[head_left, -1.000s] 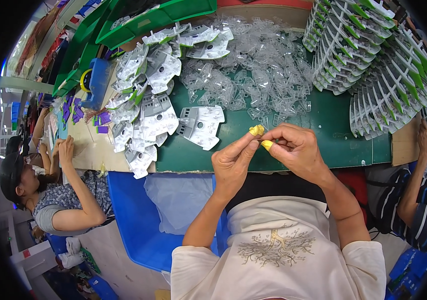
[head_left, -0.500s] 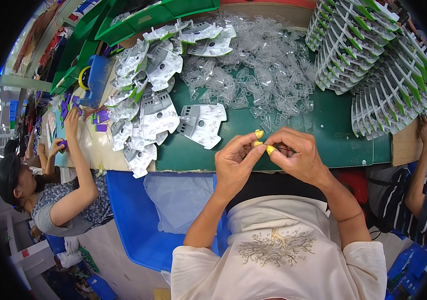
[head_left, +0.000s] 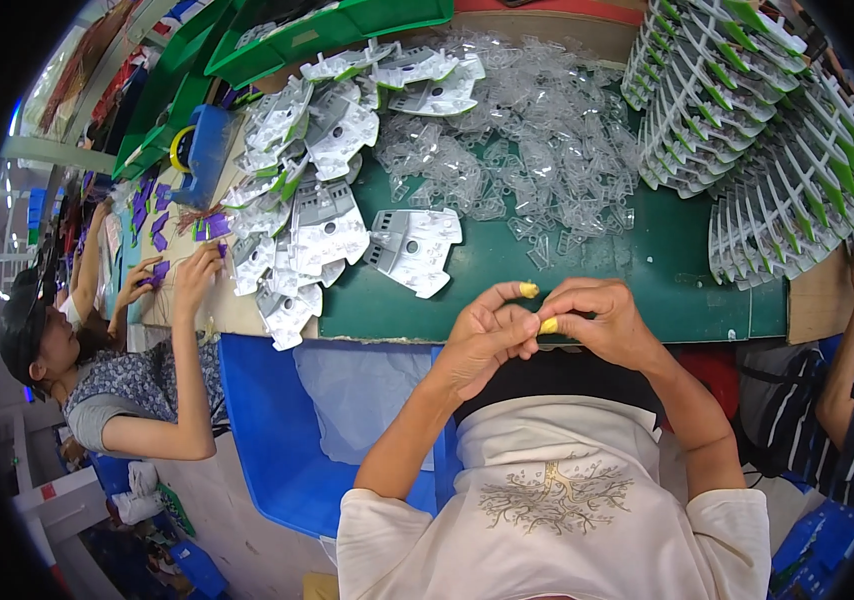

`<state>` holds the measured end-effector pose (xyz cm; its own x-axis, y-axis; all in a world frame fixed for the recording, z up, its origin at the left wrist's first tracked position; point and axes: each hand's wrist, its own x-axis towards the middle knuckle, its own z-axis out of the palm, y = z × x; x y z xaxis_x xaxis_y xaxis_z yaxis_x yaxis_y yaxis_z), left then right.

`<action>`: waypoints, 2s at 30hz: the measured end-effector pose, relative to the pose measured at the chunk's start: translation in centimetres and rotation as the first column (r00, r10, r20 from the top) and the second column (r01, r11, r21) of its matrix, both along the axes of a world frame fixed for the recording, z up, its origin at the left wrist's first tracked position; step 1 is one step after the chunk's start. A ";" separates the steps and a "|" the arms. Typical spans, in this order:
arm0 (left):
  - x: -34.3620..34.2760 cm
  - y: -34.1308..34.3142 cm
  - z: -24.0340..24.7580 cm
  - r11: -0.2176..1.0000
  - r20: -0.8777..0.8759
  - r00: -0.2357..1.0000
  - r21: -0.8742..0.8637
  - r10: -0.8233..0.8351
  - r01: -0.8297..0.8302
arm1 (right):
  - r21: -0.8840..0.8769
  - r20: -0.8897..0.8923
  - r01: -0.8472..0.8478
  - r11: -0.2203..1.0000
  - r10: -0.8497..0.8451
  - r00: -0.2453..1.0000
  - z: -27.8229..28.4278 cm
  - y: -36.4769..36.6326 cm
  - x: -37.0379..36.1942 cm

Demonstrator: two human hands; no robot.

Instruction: The person assembles plastic housing parts by inserting wired circuit components into the shells by hand and stacking the assembled pieces on the workbench. The person also retrieves additional wired circuit components from an overhead tray to assemble more units.

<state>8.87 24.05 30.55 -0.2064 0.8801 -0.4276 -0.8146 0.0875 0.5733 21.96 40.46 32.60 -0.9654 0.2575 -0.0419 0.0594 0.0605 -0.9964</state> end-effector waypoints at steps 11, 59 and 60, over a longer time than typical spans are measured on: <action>-3.4 -0.9 -3.2 0.840 -0.820 -0.523 0.103 -0.232 -0.533 | 0.215 -0.005 0.228 0.950 -0.232 0.973 1.1 1.0 1.6; -3.1 -2.2 -0.5 0.994 -0.950 -0.306 0.087 0.065 -0.059 | 0.870 0.000 -0.081 0.485 0.166 0.986 -0.7 -0.8 -2.8; -3.0 -2.2 -0.8 0.994 -0.951 -0.304 0.085 0.061 -0.064 | 0.873 -0.021 -0.068 0.484 0.177 0.984 -0.7 -0.7 -2.8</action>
<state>5.87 21.81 29.73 -0.4002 0.8252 0.3986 0.7871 0.0867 0.6107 19.13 39.73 31.85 -0.9744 -0.0100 0.2246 -0.1094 0.8939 -0.4348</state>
